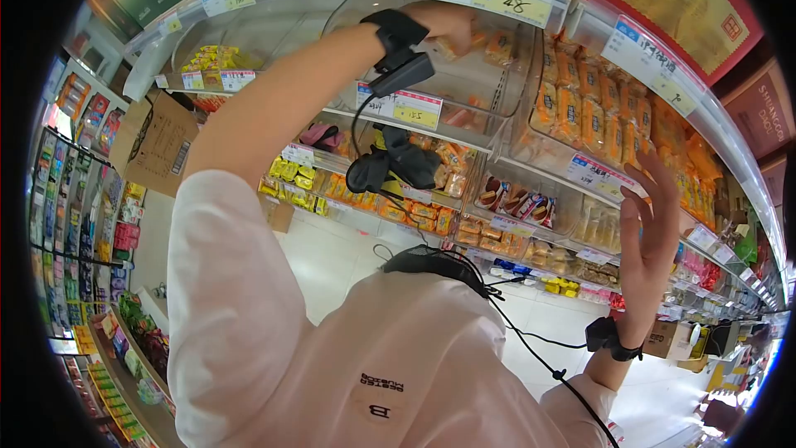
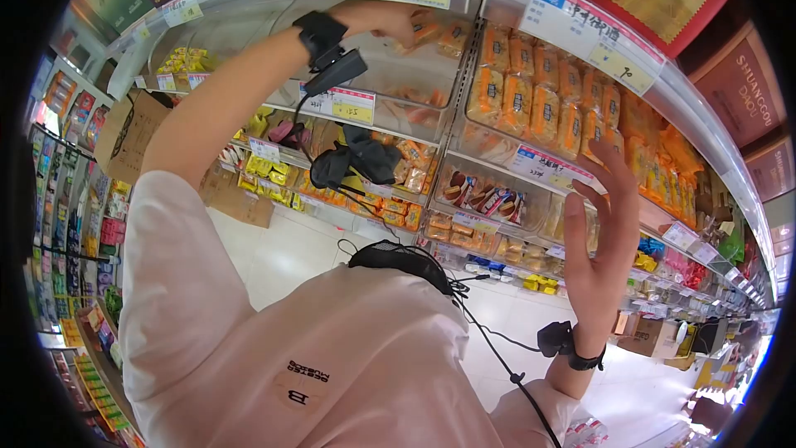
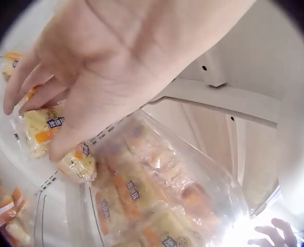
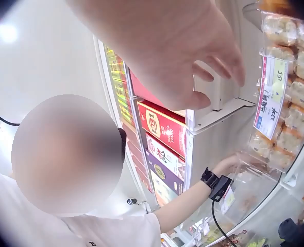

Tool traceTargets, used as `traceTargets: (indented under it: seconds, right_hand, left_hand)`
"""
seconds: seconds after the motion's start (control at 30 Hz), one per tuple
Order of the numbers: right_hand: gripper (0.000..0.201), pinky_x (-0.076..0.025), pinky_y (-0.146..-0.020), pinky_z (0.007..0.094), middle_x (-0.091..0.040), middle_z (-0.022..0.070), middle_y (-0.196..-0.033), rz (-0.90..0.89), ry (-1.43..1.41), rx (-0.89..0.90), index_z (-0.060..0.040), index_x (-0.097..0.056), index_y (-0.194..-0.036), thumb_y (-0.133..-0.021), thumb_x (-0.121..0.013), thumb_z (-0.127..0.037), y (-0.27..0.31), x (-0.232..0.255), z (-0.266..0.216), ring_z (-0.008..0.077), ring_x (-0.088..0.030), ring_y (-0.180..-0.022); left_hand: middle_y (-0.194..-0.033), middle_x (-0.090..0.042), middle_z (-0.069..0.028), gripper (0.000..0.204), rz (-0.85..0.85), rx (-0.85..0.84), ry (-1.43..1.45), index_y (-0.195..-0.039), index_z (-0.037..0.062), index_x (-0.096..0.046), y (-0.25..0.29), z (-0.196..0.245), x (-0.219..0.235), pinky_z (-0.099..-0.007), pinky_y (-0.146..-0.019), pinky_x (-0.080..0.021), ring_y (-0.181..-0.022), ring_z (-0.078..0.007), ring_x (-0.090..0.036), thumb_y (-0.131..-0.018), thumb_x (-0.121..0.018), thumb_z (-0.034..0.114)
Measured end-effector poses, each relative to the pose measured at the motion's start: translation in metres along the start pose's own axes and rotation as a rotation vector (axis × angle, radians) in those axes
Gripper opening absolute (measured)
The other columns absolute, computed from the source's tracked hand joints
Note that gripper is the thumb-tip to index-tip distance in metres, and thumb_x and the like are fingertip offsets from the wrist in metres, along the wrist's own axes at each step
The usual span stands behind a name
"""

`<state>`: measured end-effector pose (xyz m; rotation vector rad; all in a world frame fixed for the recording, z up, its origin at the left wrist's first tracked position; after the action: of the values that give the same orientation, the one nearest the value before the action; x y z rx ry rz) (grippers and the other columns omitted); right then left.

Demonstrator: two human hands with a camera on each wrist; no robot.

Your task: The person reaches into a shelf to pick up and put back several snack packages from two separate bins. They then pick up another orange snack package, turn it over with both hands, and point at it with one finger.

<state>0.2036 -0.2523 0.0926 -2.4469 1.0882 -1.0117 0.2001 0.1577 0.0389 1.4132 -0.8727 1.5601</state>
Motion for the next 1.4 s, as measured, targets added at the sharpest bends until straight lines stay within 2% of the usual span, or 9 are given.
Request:
traceTargets:
  seconds: [0.07,0.13,0.3,0.43,0.53,0.57,0.9,1.03,1.4]
  right_hand:
    - [0.048,-0.050,-0.106,0.0396,-0.054,0.0159,-0.149,-0.013,-0.021,0.003,-0.0033,-0.049,-0.148,-0.101,-0.058,-0.003,-0.001,-0.002,-0.001,0.0260,-0.057,-0.133]
    - [0.046,-0.051,-0.103,0.0382,-0.059,0.0158,-0.142,-0.024,-0.043,0.035,-0.0023,-0.052,-0.146,-0.100,-0.059,-0.001,-0.003,-0.003,-0.004,0.0250,-0.060,-0.129]
    - [0.040,-0.055,-0.094,0.0353,-0.068,0.0147,-0.124,-0.059,-0.091,0.073,0.0002,-0.060,-0.137,-0.098,-0.062,0.000,-0.018,-0.019,-0.015,0.0226,-0.067,-0.114]
    - [0.045,-0.056,-0.091,0.0346,-0.068,0.0154,-0.126,-0.107,-0.141,0.126,-0.0004,-0.058,-0.140,-0.095,-0.068,-0.001,-0.031,-0.042,-0.019,0.0215,-0.069,-0.108]
    - [0.049,-0.056,-0.090,0.0341,-0.068,0.0154,-0.127,-0.102,-0.284,0.125,-0.0014,-0.058,-0.141,-0.094,-0.070,-0.003,-0.040,-0.058,-0.033,0.0216,-0.069,-0.107]
    - [0.055,-0.056,-0.086,0.0323,-0.068,0.0141,-0.128,-0.115,-0.293,0.114,-0.0035,-0.056,-0.144,-0.092,-0.074,-0.005,-0.041,-0.062,-0.036,0.0199,-0.068,-0.100]
    - [0.045,-0.053,-0.067,0.0296,-0.058,0.0079,-0.102,-0.429,-0.338,0.093,-0.0113,-0.069,-0.136,-0.092,-0.073,-0.001,-0.013,-0.054,-0.028,0.0158,-0.061,-0.078]
    - [0.041,-0.054,-0.077,0.0320,-0.066,0.0106,-0.109,-0.256,-0.188,0.027,-0.0030,-0.073,-0.129,-0.089,-0.071,0.005,0.001,-0.011,-0.030,0.0210,-0.065,-0.095]
    - [0.038,-0.056,-0.072,0.0352,-0.063,0.0172,-0.109,0.272,0.495,0.043,-0.0073,-0.072,-0.128,-0.092,-0.068,0.001,-0.033,0.048,0.010,0.0260,-0.068,-0.077]
  left_hand:
    - [-0.102,-0.072,-0.0195,0.062,0.252,-0.277,-0.084,-0.124,0.0014,-0.068,0.001,-0.009,-0.001,-0.0419,-0.069,-0.059,-0.088,-0.0315,-0.073,-0.068,-0.084,0.021]
    - [-0.108,-0.075,-0.0146,0.068,0.082,-0.102,0.094,-0.140,0.0057,-0.061,0.052,0.007,0.025,-0.0347,-0.084,-0.054,-0.093,-0.0276,-0.071,-0.075,-0.075,0.021]
    - [-0.104,-0.070,-0.0086,0.053,0.429,0.005,0.324,-0.133,0.0036,-0.067,0.182,0.031,0.070,-0.0274,-0.075,-0.054,-0.086,-0.0126,-0.066,-0.083,-0.081,0.014]
    - [-0.119,-0.059,-0.0127,0.052,0.630,0.016,0.595,-0.131,0.0067,-0.070,0.232,0.050,0.076,-0.0356,-0.083,-0.057,-0.101,-0.0260,-0.066,-0.080,-0.077,0.001]
    - [-0.117,-0.060,-0.0122,0.053,0.637,-0.083,0.607,-0.130,0.0084,-0.070,0.252,0.071,0.076,-0.0343,-0.084,-0.055,-0.102,-0.0253,-0.065,-0.079,-0.078,0.001]
    - [-0.121,-0.058,-0.0058,0.053,0.540,-0.119,0.574,-0.130,0.0075,-0.071,0.256,0.077,0.073,-0.0288,-0.089,-0.052,-0.112,-0.0163,-0.061,-0.079,-0.079,-0.002]
    - [-0.126,-0.056,-0.0128,0.060,0.342,-0.606,0.598,-0.128,-0.0007,-0.070,0.253,0.148,0.051,-0.0368,-0.090,-0.059,-0.112,-0.0265,-0.064,-0.071,-0.087,-0.005]
    - [-0.136,-0.057,-0.0173,0.061,0.488,-0.477,0.523,-0.127,-0.0010,-0.069,0.246,0.136,0.054,-0.0406,-0.097,-0.055,-0.123,-0.0308,-0.062,-0.071,-0.091,0.003]
    - [-0.150,-0.053,-0.0176,0.089,0.673,-0.338,0.008,-0.153,0.0039,-0.045,0.198,0.120,0.009,-0.0540,-0.117,-0.034,-0.142,-0.0406,-0.045,-0.082,-0.084,0.039]
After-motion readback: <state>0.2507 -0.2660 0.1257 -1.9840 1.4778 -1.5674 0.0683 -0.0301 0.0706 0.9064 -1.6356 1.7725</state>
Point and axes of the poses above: each hand's wrist, its own y-axis away from the middle knuckle, its own x-axis out of the back of the hand, z = x × y, the point moved 8 cm from there along -y, towards the middle knuckle
